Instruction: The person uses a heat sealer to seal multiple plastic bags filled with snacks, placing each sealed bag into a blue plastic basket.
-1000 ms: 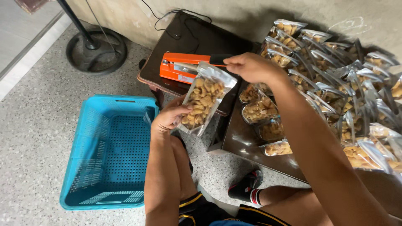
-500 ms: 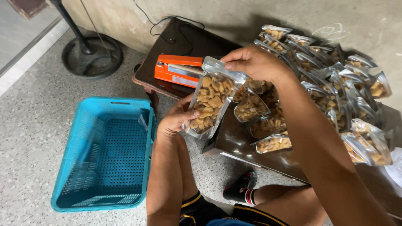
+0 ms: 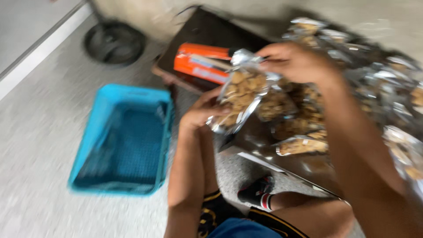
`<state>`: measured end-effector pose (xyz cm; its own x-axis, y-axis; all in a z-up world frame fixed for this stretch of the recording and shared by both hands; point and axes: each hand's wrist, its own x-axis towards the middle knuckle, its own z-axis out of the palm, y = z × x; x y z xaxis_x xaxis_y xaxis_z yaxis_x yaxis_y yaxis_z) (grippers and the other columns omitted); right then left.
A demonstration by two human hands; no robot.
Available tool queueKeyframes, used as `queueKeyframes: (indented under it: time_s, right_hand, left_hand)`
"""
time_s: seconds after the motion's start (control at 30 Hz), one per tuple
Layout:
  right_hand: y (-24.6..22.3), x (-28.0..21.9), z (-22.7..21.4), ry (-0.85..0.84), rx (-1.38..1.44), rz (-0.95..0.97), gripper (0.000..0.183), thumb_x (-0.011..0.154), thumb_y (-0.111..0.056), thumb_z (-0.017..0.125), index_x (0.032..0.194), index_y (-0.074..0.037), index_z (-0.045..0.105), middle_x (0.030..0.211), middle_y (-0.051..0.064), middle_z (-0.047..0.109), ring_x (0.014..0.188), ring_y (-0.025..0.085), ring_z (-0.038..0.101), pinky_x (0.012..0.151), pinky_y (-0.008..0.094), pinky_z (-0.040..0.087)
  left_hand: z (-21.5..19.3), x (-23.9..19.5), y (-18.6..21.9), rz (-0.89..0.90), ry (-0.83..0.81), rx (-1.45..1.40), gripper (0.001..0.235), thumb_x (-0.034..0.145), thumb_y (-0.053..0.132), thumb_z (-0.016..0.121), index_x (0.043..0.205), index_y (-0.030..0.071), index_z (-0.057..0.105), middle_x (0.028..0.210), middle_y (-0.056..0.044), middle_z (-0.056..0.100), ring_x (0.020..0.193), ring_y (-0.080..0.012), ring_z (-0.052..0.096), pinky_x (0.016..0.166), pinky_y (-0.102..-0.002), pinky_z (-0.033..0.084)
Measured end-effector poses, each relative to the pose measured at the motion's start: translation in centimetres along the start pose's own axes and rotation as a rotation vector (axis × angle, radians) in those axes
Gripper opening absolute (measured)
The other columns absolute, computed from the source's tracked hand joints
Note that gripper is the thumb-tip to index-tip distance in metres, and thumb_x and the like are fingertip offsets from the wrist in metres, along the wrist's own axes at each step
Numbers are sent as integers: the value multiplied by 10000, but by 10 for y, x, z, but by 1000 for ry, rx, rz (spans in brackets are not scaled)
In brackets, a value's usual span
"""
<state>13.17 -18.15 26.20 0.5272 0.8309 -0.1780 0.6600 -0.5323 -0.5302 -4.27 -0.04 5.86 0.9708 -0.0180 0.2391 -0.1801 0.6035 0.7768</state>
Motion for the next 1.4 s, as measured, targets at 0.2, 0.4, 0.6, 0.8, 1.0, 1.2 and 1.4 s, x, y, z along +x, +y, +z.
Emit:
queueKeyframes:
  time_s: [0.2,0.4,0.6,0.8,1.0,1.2,1.4]
  right_hand:
    - [-50,30,45,128,-112,-421,221,1003,-240,723,1189,-125,754,1006,72,784,819,191,729,736,347,560]
    - [-112,100,148,86,-272,-676,169,946,-268,715,1084,-206,790,835,115,745,734,333,718,668,467,552]
    - [-119,163,267,-66,-296,-649,166,892,-203,699,1034,-217,784,815,105,742,744,333,728,677,478,565]
    - [-81,194,364,-249,-275,-488,299,880,-109,654,1130,-223,771,995,113,752,931,321,723,779,470,578]
    - [-28,214,450,-21,-137,-605,443,870,-108,681,1309,-59,645,1403,192,623,1307,406,558,1083,490,470]
    - [-10,207,462,-248,-144,-447,460,854,-141,688,1304,-62,636,1393,215,596,1308,422,505,1066,495,440]
    - [-16,178,453,-382,-37,-276,221,1022,-193,596,1159,-190,770,1268,58,741,1258,288,664,1070,430,544]
  left_hand:
    - [4,-40,62,405,235,558,690,901,-34,793,1519,-20,487,1508,-154,556,1400,-257,554,1179,-397,509]
    - [12,-100,129,338,784,1361,472,899,143,807,1349,108,670,1181,-148,748,1044,-287,755,874,-380,594]
    - [-70,-138,95,69,1049,1617,222,939,308,743,1029,110,788,908,-152,758,758,-362,736,661,-453,581]
    - [-154,-159,20,-280,1132,1755,362,960,365,702,726,92,662,698,-188,703,617,-404,687,554,-511,549]
    - [-212,-175,-57,-448,1215,1741,319,968,324,652,771,76,618,742,-184,707,635,-404,702,551,-515,564]
    - [-291,-190,-190,-684,1300,1612,243,984,319,625,931,82,618,794,-155,725,701,-368,732,598,-477,589]
    - [-342,-200,-251,-586,819,1748,191,981,296,620,1011,117,681,942,-108,743,853,-300,736,706,-434,592]
